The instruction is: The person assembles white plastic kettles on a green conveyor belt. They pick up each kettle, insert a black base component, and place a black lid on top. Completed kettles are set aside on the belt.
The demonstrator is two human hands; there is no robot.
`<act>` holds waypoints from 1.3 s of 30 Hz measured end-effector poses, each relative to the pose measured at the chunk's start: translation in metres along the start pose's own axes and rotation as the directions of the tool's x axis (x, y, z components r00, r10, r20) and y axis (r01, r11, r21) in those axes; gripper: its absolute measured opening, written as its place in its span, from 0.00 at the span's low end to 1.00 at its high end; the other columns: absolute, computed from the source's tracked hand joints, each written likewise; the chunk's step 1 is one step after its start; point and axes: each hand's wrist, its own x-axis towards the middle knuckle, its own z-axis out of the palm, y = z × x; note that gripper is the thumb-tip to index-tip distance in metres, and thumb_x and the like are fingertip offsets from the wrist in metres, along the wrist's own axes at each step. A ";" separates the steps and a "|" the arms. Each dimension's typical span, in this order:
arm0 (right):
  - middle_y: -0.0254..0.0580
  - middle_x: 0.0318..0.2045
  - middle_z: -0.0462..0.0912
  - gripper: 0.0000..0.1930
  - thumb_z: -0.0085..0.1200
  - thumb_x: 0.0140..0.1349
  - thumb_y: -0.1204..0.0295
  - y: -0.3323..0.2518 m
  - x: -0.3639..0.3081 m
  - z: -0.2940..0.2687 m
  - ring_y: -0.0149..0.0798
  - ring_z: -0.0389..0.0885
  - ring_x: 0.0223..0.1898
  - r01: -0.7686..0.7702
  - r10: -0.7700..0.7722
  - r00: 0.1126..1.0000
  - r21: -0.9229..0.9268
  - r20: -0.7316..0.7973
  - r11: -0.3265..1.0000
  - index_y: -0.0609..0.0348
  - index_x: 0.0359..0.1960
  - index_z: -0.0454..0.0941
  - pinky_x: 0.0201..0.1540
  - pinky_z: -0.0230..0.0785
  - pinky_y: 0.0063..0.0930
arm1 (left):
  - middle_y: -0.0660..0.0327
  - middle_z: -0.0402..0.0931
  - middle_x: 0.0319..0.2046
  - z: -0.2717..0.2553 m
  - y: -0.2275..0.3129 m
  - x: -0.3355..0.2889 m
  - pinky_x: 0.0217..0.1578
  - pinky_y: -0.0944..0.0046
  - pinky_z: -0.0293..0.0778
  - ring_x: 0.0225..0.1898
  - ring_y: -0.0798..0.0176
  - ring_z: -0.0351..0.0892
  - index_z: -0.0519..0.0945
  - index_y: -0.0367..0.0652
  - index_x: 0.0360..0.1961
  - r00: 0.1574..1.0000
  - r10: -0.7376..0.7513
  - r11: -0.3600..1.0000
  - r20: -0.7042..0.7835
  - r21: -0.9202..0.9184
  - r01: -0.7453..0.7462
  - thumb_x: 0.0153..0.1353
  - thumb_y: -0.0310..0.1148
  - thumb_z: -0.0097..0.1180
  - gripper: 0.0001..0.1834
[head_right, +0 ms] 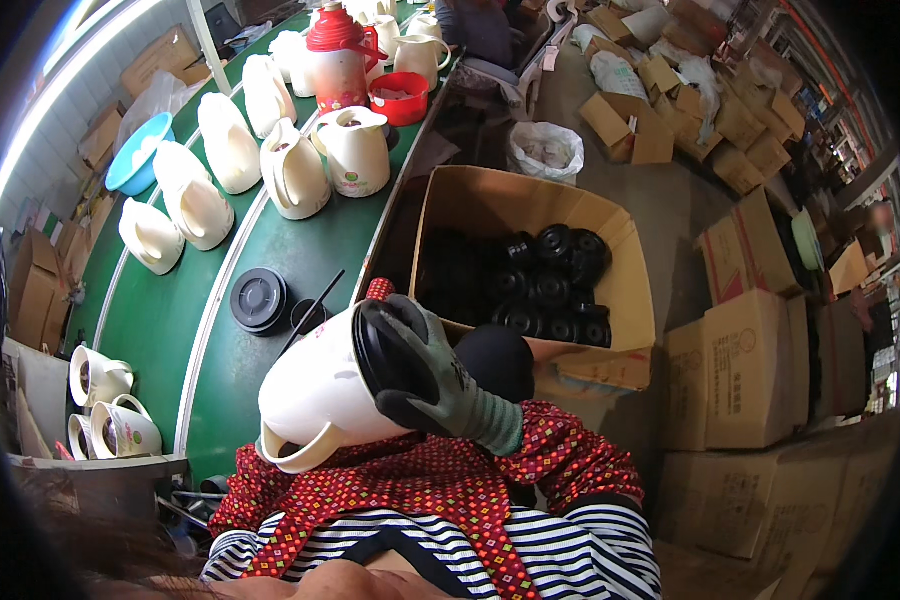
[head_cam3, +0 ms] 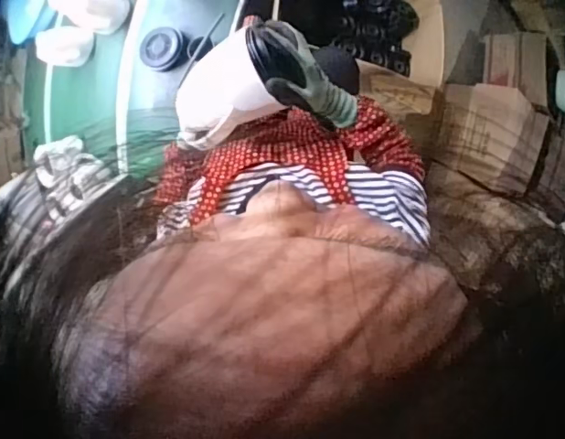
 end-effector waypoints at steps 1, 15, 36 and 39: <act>0.68 0.77 0.53 0.49 0.68 0.61 0.47 0.003 -0.001 -0.001 0.69 0.53 0.77 0.074 -0.073 0.997 -0.054 0.022 0.996 0.58 0.78 0.61 0.78 0.45 0.58 | 0.58 0.74 0.61 0.002 0.010 0.003 0.59 0.62 0.70 0.60 0.61 0.73 0.73 0.43 0.63 1.000 0.030 0.999 -0.001 0.039 -0.030 0.66 0.32 0.65 0.26; 0.45 0.75 0.69 0.36 0.40 0.82 0.48 0.052 -0.017 0.017 0.39 0.67 0.75 -0.583 0.679 0.617 0.811 0.398 0.055 0.59 0.80 0.55 0.78 0.56 0.34 | 0.53 0.75 0.32 -0.037 0.069 0.000 0.32 0.52 0.73 0.33 0.48 0.77 0.87 0.38 0.38 0.612 0.711 0.014 0.346 0.864 -0.504 0.45 0.36 0.70 0.18; 0.44 0.77 0.65 0.34 0.46 0.81 0.53 0.057 -0.036 0.036 0.39 0.63 0.76 -0.434 0.545 0.752 0.901 0.369 -0.012 0.60 0.80 0.58 0.79 0.54 0.42 | 0.55 0.77 0.33 -0.053 0.095 0.006 0.34 0.54 0.75 0.31 0.48 0.75 0.85 0.39 0.41 0.822 0.552 0.419 0.142 0.805 -0.421 0.42 0.39 0.71 0.23; 0.54 0.82 0.50 0.47 0.58 0.72 0.45 0.001 -0.014 0.019 0.51 0.49 0.82 -0.287 0.347 0.938 0.612 0.022 0.737 0.60 0.81 0.53 0.82 0.41 0.46 | 0.58 0.82 0.42 -0.029 0.051 -0.005 0.46 0.57 0.76 0.40 0.57 0.79 0.84 0.40 0.48 0.944 0.052 0.995 -0.326 0.093 -0.022 0.64 0.40 0.63 0.17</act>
